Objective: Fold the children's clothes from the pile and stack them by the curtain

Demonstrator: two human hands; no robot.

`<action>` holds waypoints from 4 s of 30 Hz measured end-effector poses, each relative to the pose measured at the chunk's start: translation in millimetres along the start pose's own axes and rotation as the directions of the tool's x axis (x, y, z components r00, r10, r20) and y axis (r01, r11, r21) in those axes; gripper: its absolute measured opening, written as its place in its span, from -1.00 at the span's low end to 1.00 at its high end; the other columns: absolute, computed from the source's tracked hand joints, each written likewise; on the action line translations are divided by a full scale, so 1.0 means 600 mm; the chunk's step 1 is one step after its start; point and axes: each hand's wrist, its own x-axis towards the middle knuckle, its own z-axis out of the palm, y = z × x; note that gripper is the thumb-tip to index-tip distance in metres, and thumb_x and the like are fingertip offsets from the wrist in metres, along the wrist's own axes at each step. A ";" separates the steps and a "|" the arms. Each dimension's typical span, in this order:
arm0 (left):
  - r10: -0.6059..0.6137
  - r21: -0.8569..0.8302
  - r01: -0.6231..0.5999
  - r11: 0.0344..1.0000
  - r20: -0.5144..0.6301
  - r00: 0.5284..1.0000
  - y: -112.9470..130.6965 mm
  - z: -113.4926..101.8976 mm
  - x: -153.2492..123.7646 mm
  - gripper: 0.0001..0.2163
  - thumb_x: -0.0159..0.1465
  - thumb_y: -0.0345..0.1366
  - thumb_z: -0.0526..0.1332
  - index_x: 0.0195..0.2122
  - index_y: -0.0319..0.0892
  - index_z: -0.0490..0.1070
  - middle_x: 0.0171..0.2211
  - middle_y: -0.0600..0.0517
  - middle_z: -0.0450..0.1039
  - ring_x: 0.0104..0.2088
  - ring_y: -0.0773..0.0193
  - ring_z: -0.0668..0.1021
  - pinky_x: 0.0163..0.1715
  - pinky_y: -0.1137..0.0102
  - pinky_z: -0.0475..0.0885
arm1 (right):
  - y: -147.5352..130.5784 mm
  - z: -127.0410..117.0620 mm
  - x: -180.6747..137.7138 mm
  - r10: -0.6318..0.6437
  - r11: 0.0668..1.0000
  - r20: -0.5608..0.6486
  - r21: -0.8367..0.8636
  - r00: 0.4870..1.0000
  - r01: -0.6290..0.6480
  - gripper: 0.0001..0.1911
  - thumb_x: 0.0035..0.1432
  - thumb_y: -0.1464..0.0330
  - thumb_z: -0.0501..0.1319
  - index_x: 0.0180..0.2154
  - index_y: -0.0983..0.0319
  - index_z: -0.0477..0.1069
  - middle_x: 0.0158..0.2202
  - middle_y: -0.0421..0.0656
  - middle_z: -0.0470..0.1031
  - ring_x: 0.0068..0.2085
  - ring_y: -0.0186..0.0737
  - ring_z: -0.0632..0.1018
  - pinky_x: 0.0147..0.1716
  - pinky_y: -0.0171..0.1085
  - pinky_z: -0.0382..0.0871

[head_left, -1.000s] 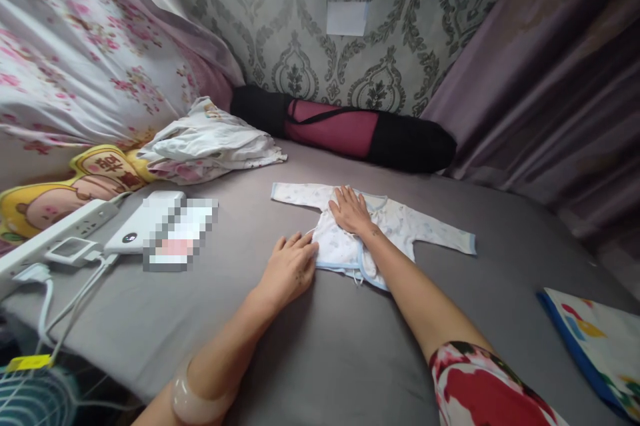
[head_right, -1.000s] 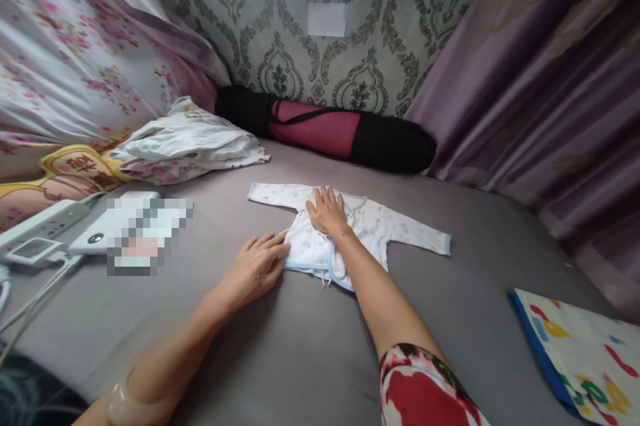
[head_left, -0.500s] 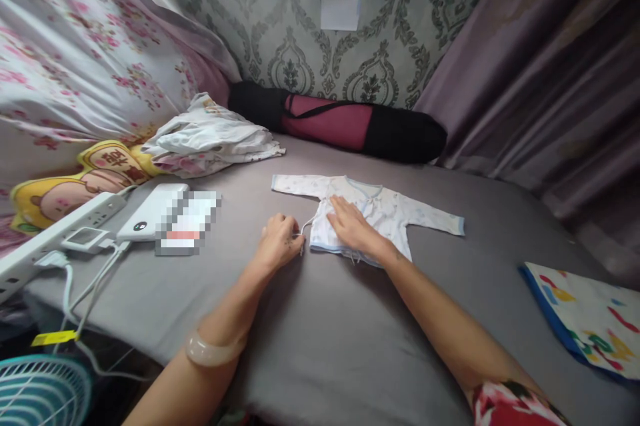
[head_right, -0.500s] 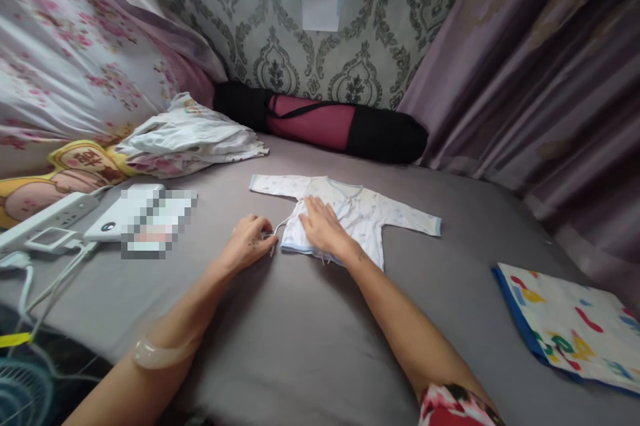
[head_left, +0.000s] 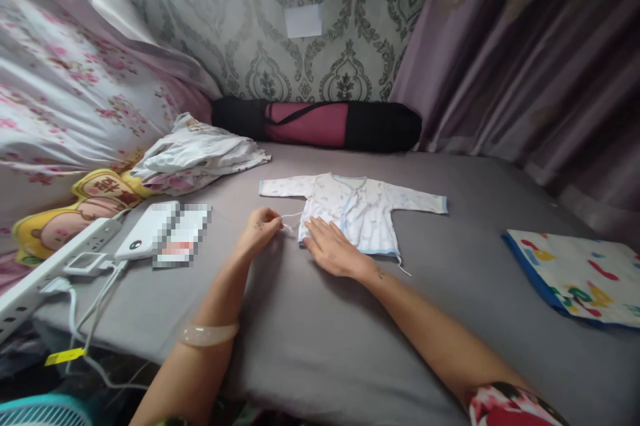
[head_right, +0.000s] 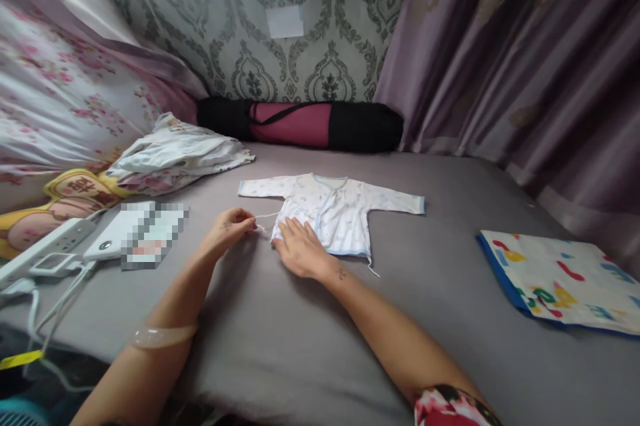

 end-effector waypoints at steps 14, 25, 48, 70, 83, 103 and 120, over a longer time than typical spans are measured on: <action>0.226 0.164 -0.209 0.964 -0.094 0.970 0.072 -0.030 0.031 -0.79 0.11 -0.22 0.14 -0.34 -0.23 0.47 -0.47 -0.02 0.53 -0.50 0.31 0.49 -0.45 0.44 0.37 | 0.104 -0.165 -0.034 0.273 0.948 -0.339 0.254 0.900 -0.192 -0.63 0.34 0.20 -0.01 -0.02 0.19 0.46 -0.04 -0.09 0.55 -0.02 -0.11 0.53 -0.02 -0.24 0.32; 0.469 -0.137 -0.455 0.880 0.098 0.878 0.148 0.078 0.035 -0.70 0.21 -0.21 0.17 -0.08 -0.24 0.44 -0.12 -0.11 0.52 -0.21 0.25 0.57 -0.26 0.39 0.49 | 0.157 -0.203 -0.068 0.386 0.896 -0.380 0.370 0.841 -0.244 -0.71 0.23 0.34 0.14 -0.07 0.29 0.50 -0.08 -0.04 0.57 -0.11 -0.16 0.57 -0.04 -0.23 0.39; 0.235 0.422 -0.342 0.839 0.286 0.929 0.093 0.185 -0.002 -0.79 0.15 -0.22 0.21 -0.43 -0.26 0.55 -0.47 -0.04 0.49 -0.34 0.23 0.48 -0.32 0.44 0.29 | 0.225 -0.131 -0.051 0.539 0.833 -0.152 -0.048 0.828 -0.551 -0.62 0.13 0.37 0.19 0.02 0.24 0.41 -0.04 -0.03 0.53 -0.06 -0.14 0.53 -0.14 -0.32 0.33; 0.049 0.408 -0.153 0.900 0.254 0.966 0.179 0.244 0.143 -0.82 0.09 -0.23 0.26 -0.53 -0.24 0.49 -0.57 -0.03 0.44 -0.43 0.20 0.53 -0.43 0.42 0.32 | 0.231 -0.156 -0.077 0.629 0.665 0.348 0.222 0.695 -0.713 -0.71 0.18 0.37 0.24 -0.57 0.30 0.34 -0.66 -0.24 0.42 -0.68 -0.45 0.40 -0.63 -0.45 0.35; 0.156 0.460 -0.232 0.857 0.198 0.968 0.152 0.239 0.151 -0.80 0.17 -0.35 0.17 -0.19 -0.21 0.47 -0.27 -0.09 0.55 -0.25 0.17 0.56 -0.30 0.41 0.36 | 0.240 -0.154 -0.077 0.608 0.670 0.382 0.223 0.696 -0.708 -0.72 0.14 0.36 0.26 -0.57 0.30 0.35 -0.64 -0.24 0.42 -0.67 -0.45 0.39 -0.63 -0.44 0.32; 0.632 0.450 -0.821 0.351 0.533 0.562 0.147 0.293 0.140 -0.65 0.38 -0.28 -0.06 0.11 -0.22 0.30 0.16 -0.13 0.34 0.21 0.10 0.32 0.23 0.16 0.13 | 0.241 -0.162 -0.081 0.590 0.675 0.421 0.212 0.689 -0.707 -0.70 0.16 0.40 0.20 -0.61 0.28 0.33 -0.64 -0.24 0.42 -0.66 -0.43 0.39 -0.65 -0.42 0.31; 0.629 0.533 -0.785 0.316 0.502 0.594 0.142 0.250 0.049 -0.71 0.36 -0.26 0.01 0.04 -0.23 0.30 0.14 -0.23 0.31 0.22 0.02 0.28 0.26 0.06 -0.04 | 0.223 -0.154 -0.087 0.678 0.613 0.353 0.214 0.645 -0.761 -0.78 0.11 0.36 0.28 -0.53 0.30 0.37 -0.67 -0.25 0.40 -0.68 -0.45 0.38 -0.57 -0.41 0.37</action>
